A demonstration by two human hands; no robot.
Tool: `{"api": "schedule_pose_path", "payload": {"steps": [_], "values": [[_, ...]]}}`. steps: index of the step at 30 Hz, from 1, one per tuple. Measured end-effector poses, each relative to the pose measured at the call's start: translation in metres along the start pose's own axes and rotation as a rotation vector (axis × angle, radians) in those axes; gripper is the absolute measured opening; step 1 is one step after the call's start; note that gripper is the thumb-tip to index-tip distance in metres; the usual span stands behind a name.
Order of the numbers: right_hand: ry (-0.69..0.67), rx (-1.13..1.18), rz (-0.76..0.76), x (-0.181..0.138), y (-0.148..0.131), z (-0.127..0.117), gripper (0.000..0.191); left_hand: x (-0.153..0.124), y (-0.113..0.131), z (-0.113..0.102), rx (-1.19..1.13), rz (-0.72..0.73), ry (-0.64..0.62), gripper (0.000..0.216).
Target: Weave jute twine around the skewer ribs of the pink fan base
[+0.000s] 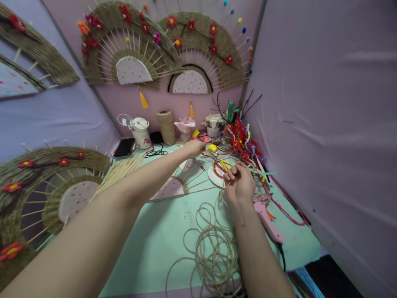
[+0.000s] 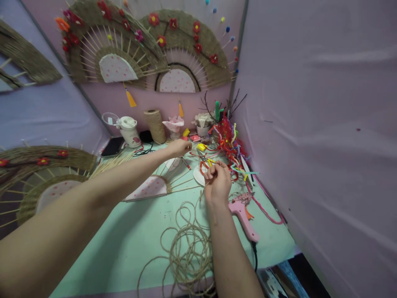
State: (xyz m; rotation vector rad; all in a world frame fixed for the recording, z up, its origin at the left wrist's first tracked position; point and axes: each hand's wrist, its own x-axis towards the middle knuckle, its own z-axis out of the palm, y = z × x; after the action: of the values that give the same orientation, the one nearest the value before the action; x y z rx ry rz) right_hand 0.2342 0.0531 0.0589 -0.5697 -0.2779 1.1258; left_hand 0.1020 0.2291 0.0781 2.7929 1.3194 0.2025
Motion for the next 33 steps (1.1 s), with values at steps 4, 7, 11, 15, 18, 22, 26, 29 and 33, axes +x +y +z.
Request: {"api": "schedule_pose_path", "payload": {"steps": [4, 7, 11, 15, 18, 22, 26, 29, 33], "values": [[-0.009, 0.062, 0.005, 0.0, -0.002, 0.0, 0.018, 0.006, 0.009, -0.028, -0.06, -0.083, 0.225, 0.03], [-0.05, 0.11, 0.013, 0.0, -0.006, -0.001, 0.014, 0.007, 0.017, -0.05, -0.114, -0.095, 0.348, 0.028], [-0.092, 0.163, 0.032, 0.0, -0.012, -0.001, 0.009, 0.001, 0.021, -0.072, -0.568, -0.269, 0.395, 0.019], [-0.12, 0.207, 0.037, 0.002, -0.016, -0.002, 0.007, -0.023, 0.022, -0.082, -0.888, -0.364, 0.189, 0.028], [-0.115, 0.26, 0.019, 0.004, -0.016, -0.005, 0.008, -0.045, 0.027, -0.088, -1.238, -0.398, -0.001, 0.033], [-0.095, 0.326, 0.002, 0.009, -0.016, -0.009, 0.01, -0.058, 0.038, -0.104, -1.506, -0.479, 0.195, 0.045], [-0.029, 0.203, -0.042, 0.013, -0.018, -0.01, 0.01, -0.06, 0.05, -0.131, -1.661, -0.539, 0.24, 0.037], [0.046, 0.039, -0.082, 0.016, -0.019, -0.01, 0.01, -0.07, 0.06, -0.155, -1.75, -0.599, 0.138, 0.025], [0.157, -0.128, -0.108, 0.024, -0.011, -0.014, 0.009, -0.098, 0.078, -0.187, -1.846, -0.497, 0.042, 0.022]]}}
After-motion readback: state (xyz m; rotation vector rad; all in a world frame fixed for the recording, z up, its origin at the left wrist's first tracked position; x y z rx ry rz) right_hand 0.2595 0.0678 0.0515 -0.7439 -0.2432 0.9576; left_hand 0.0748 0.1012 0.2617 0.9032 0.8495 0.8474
